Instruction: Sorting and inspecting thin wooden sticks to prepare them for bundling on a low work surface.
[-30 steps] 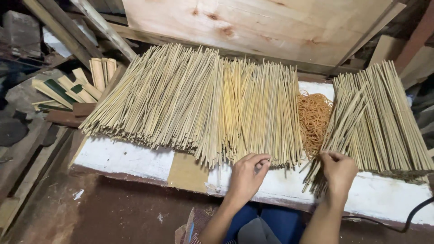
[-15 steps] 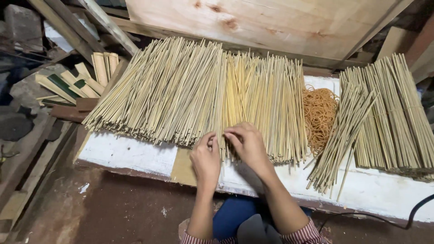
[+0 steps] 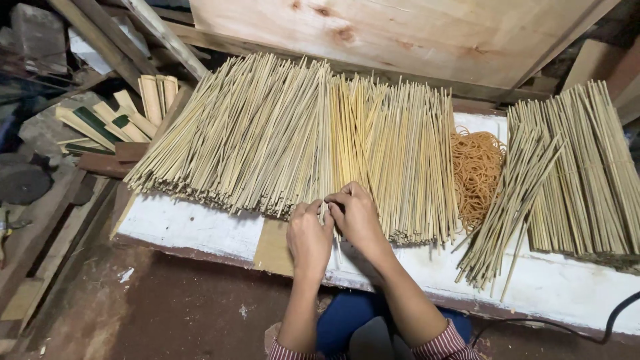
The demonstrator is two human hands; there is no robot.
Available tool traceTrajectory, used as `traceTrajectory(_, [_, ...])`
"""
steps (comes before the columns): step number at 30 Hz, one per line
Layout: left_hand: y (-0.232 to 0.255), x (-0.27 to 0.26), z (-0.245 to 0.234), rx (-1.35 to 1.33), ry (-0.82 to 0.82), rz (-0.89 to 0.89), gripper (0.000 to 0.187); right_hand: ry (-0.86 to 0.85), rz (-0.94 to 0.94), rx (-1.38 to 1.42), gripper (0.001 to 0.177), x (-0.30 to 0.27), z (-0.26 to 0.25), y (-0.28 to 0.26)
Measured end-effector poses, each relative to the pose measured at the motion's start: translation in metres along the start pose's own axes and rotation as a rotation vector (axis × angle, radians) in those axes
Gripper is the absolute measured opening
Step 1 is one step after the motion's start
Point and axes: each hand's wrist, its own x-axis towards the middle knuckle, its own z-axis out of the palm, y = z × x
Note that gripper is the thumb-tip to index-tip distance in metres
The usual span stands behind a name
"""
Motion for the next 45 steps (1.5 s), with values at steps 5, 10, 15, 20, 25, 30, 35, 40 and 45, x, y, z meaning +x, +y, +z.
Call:
traceTrajectory(5, [-0.003, 0.011, 0.004, 0.000, -0.042, -0.078, 0.025, -0.012, 0.016, -0.006, 0.011, 0.002, 0.003, 0.002])
traceTrajectory(10, [-0.004, 0.015, 0.009, 0.020, -0.150, -0.188, 0.021, -0.023, 0.087, -0.035, 0.012, 0.002, 0.006, 0.001])
traceTrajectory(15, [0.002, 0.017, 0.000, 0.034, -0.188, -0.268, 0.017, -0.055, 0.138, 0.023, 0.012, 0.005, 0.005, 0.005])
traceTrajectory(20, [0.023, 0.010, -0.049, -0.291, -0.212, -0.278, 0.029, -0.063, 0.167, 0.119, 0.013, 0.008, -0.005, 0.008])
traceTrajectory(25, [0.032, 0.002, -0.073, -0.585, -0.209, -0.263, 0.036, -0.047, 0.162, 0.299, 0.019, 0.005, -0.021, 0.001])
traceTrajectory(30, [0.026, 0.000, -0.053, -0.662, -0.175, -0.139, 0.027, -0.045, 0.184, 0.551, 0.023, 0.000, -0.019, -0.001])
traceTrajectory(35, [0.034, -0.011, -0.038, -0.685, -0.214, -0.047, 0.023, 0.068, 0.233, 0.729, 0.019, -0.005, -0.035, -0.016])
traceTrajectory(40, [0.052, -0.023, -0.030, -0.673, -0.343, 0.026, 0.022, 0.243, 0.397, 0.846, 0.018, -0.024, -0.071, -0.031])
traceTrajectory(45, [0.086, -0.029, -0.016, -0.765, -0.390, 0.131, 0.020, 0.297, 0.534, 0.777, 0.034, -0.052, -0.097, -0.012])
